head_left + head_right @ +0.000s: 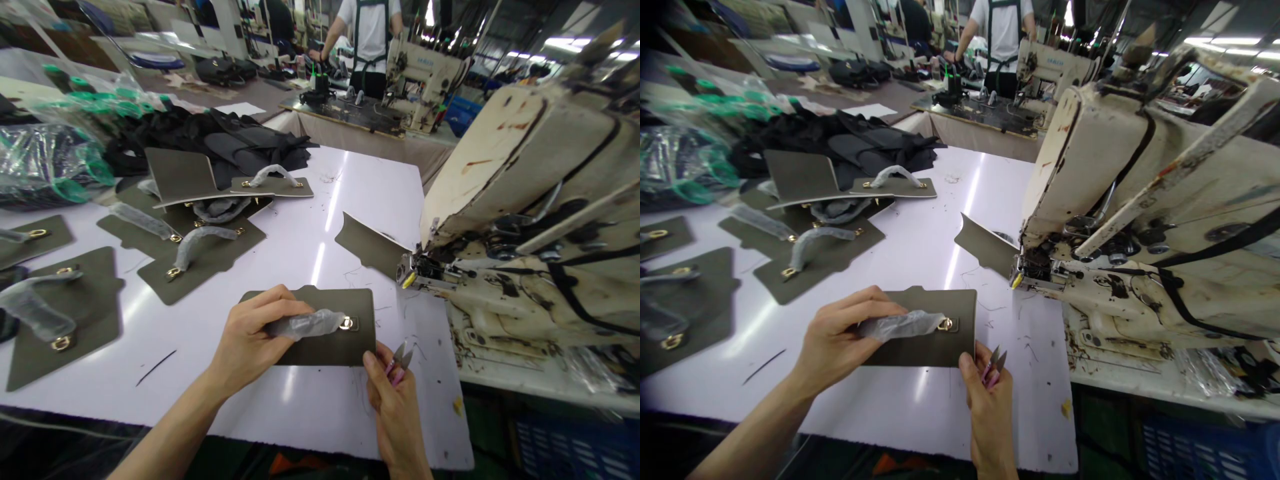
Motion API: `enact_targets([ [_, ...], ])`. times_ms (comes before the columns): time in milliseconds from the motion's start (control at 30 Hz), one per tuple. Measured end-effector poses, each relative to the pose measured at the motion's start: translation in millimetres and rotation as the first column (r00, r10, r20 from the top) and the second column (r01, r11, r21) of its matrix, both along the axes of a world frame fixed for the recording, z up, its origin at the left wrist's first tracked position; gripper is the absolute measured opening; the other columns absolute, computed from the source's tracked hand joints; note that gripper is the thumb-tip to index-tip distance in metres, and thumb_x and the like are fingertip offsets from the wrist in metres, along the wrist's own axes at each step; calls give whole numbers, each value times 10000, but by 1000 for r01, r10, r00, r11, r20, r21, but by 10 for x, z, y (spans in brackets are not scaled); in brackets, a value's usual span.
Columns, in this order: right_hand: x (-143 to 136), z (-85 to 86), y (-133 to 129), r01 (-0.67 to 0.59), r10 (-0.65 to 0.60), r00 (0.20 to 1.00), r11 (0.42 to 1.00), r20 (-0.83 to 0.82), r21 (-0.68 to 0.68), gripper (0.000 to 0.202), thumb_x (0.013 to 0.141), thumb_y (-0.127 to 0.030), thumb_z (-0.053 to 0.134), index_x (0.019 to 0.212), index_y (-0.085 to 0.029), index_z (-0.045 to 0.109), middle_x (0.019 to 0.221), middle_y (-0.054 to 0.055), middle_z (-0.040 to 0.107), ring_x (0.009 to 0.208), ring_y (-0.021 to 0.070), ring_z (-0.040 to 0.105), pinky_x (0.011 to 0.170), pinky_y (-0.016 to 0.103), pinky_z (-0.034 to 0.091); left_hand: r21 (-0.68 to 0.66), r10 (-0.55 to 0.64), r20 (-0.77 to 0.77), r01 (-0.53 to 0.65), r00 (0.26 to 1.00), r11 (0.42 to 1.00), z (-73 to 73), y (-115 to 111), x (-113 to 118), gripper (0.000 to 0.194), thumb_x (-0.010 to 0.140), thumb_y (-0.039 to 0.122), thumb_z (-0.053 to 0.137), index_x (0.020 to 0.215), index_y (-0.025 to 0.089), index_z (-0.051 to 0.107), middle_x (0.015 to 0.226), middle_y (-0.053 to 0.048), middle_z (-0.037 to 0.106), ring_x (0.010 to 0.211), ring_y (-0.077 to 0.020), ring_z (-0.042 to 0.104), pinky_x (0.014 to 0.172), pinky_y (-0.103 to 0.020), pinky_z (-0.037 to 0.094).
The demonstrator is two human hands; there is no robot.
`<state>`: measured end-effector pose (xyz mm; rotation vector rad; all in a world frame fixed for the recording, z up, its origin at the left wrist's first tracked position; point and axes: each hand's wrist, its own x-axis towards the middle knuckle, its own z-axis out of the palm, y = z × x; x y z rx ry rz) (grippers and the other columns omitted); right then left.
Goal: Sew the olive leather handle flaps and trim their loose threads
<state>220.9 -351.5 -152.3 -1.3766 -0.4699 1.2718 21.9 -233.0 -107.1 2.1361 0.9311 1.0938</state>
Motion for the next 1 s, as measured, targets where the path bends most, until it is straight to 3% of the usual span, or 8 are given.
enact_targets([
  [133,44,-65,-22,16,-16,1000,1000,-1,-9,454,856,-432,715,1196,-135,670,566,-90,271,507,58,121,448,229,89,152,-62,-50,69,997,986,87,-85,44,314,813,-8,601,997,223,707,828,-12,662,680,-99,617,571,-210,467],
  [367,62,-106,13,79,-80,995,997,-66,-20,466,795,-449,776,1121,-128,690,571,-101,229,509,49,115,457,222,76,375,-25,-92,58,995,925,95,-199,75,305,806,12,591,992,227,700,768,1,658,662,-109,627,637,-242,509],
  [567,70,-116,-8,109,-113,989,993,-95,-43,476,765,-420,810,1123,-135,680,601,-102,192,529,53,95,460,211,71,380,-55,-102,89,993,921,22,-227,114,319,804,18,570,1019,216,696,740,-17,644,654,-130,609,605,-264,490],
  [767,107,-92,-24,118,-120,990,992,-80,-37,463,736,-407,830,1094,-145,702,616,-86,253,551,60,105,464,201,99,358,-81,-83,105,993,928,-31,-219,129,331,769,22,590,1018,219,686,736,-27,644,645,-144,605,599,-271,484],
  [1000,75,-37,-22,92,-89,995,995,51,-46,532,751,-480,789,1129,-111,731,537,-82,278,519,62,123,457,211,131,273,-77,-11,77,997,959,-95,-95,85,325,784,49,594,1017,258,682,768,-18,677,646,-136,644,589,-246,497],
])
